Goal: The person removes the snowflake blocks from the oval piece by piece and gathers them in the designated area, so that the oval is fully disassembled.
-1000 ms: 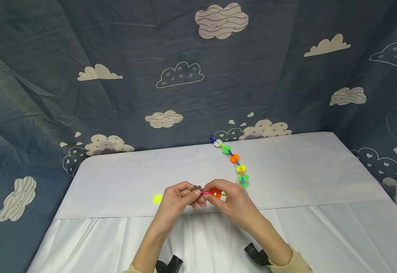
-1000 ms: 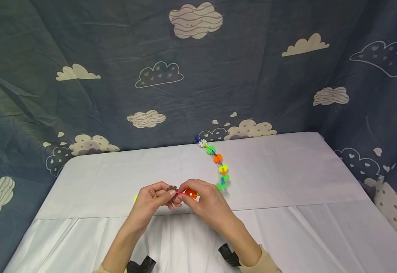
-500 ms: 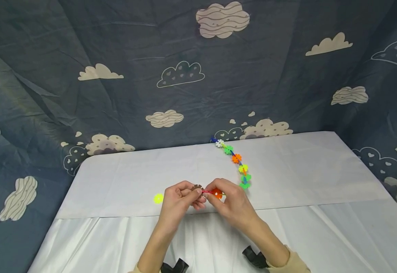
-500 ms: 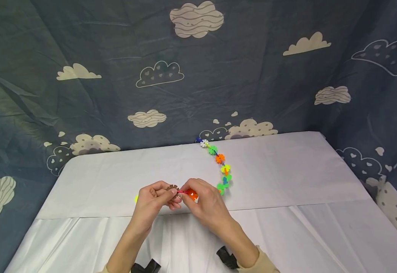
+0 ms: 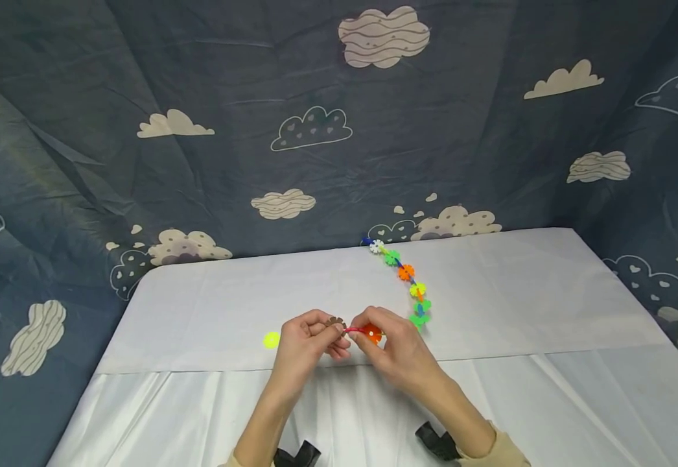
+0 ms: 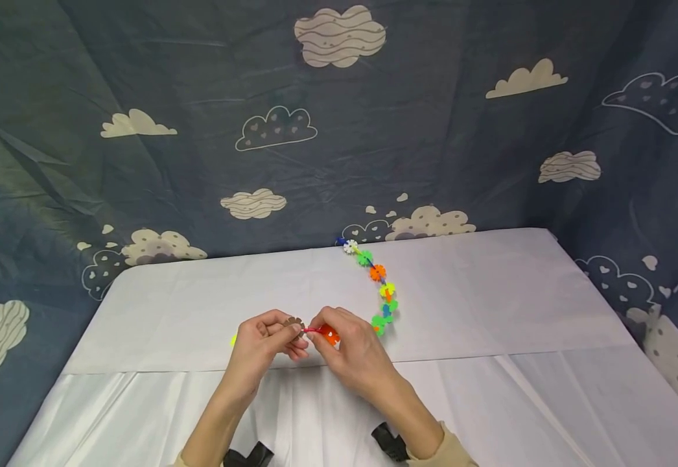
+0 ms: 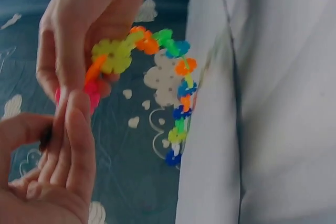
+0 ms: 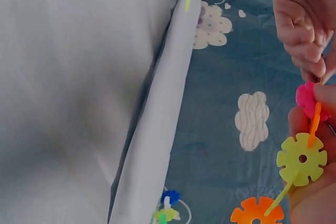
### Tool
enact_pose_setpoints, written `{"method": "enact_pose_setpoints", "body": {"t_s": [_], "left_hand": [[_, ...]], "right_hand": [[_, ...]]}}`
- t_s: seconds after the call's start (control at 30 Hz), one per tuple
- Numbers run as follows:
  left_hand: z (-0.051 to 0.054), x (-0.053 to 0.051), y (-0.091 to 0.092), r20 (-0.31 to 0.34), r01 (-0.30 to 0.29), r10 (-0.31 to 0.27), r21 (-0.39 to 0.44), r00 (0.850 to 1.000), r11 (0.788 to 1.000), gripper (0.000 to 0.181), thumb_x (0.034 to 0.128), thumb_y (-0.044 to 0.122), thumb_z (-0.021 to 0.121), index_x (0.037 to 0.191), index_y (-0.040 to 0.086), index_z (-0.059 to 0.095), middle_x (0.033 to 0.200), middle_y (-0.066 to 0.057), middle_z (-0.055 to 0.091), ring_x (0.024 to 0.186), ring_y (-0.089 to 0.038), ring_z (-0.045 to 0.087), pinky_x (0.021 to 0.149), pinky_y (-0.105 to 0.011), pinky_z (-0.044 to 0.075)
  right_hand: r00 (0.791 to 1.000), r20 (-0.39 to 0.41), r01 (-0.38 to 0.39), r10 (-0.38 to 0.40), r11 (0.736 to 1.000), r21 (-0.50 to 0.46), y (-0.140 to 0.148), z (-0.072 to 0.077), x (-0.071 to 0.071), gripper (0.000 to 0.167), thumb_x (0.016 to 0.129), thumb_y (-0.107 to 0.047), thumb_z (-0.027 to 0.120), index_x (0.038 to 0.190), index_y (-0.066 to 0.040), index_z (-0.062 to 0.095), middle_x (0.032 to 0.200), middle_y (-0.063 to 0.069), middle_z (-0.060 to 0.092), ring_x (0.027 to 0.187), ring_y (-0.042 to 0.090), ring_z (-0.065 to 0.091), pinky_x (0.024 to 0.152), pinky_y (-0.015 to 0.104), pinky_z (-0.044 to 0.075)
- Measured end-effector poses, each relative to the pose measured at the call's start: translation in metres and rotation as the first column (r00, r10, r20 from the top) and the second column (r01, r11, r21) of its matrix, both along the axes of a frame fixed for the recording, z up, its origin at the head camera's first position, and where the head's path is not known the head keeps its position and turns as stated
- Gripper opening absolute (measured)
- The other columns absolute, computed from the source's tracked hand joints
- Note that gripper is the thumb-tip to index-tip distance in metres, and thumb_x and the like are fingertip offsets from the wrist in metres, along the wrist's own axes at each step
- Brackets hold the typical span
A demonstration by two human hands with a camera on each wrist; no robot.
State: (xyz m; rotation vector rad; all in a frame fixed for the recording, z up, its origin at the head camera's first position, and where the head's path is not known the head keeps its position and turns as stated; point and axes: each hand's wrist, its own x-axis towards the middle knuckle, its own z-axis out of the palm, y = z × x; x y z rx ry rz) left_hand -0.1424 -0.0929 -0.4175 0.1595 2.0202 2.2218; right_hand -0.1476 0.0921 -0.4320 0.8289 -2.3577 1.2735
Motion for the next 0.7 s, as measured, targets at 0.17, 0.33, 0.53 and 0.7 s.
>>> {"method": "enact_pose_setpoints", "body": {"t_s": [0.17,0.33,0.53,0.7], "left_hand": [[0.001,-0.004,-0.011,-0.026,0.049,-0.048,0.008,0.998,0.999,0.014,0.0919,0.005,0.066,0.098,-0.007,0.064,0.079,-0.020,0.069,0.066,-0.029,0.070,0.063,-0.036,0.058],[0.001,-0.010,-0.023,-0.048,0.030,-0.034,-0.065,0.998,0.997,0.020,0.0961,0.011,0.064,0.105,-0.007,0.065,0.088,-0.020,0.071,0.077,-0.032,0.071,0.069,-0.036,0.058],[-0.003,-0.018,-0.043,-0.038,-0.121,0.115,-0.246,0.993,0.962,0.018,0.0970,0.011,0.061,0.104,-0.004,0.070,0.089,-0.017,0.069,0.076,-0.032,0.066,0.067,-0.032,0.053],[-0.010,-0.021,-0.056,-0.106,-0.266,0.248,-0.518,0.963,0.813,0.016,0.0915,0.010,0.068,0.104,0.004,0.074,0.081,-0.011,0.069,0.066,-0.029,0.064,0.056,-0.027,0.044]], "right_hand": [[0.999,0.012,-0.029,0.029,0.999,-0.021,0.002,-0.001,-0.002,0.018,0.086,-0.004,0.075,0.094,-0.016,0.065,0.088,-0.012,0.065,0.079,0.005,0.058,0.071,0.027,0.051],[0.998,0.037,-0.045,0.046,0.998,-0.032,0.003,0.000,-0.003,0.019,0.085,-0.005,0.077,0.095,-0.018,0.067,0.092,-0.011,0.068,0.085,0.005,0.062,0.077,0.028,0.053],[0.995,0.092,-0.030,0.032,0.999,-0.026,0.005,0.003,-0.001,0.021,0.084,-0.007,0.079,0.096,-0.022,0.069,0.093,-0.020,0.066,0.086,0.002,0.062,0.079,0.026,0.054],[0.991,0.132,-0.028,0.030,0.999,-0.020,0.007,0.006,0.001,0.019,0.085,-0.009,0.078,0.097,-0.021,0.069,0.093,-0.021,0.066,0.087,0.002,0.061,0.078,0.026,0.053]]}}
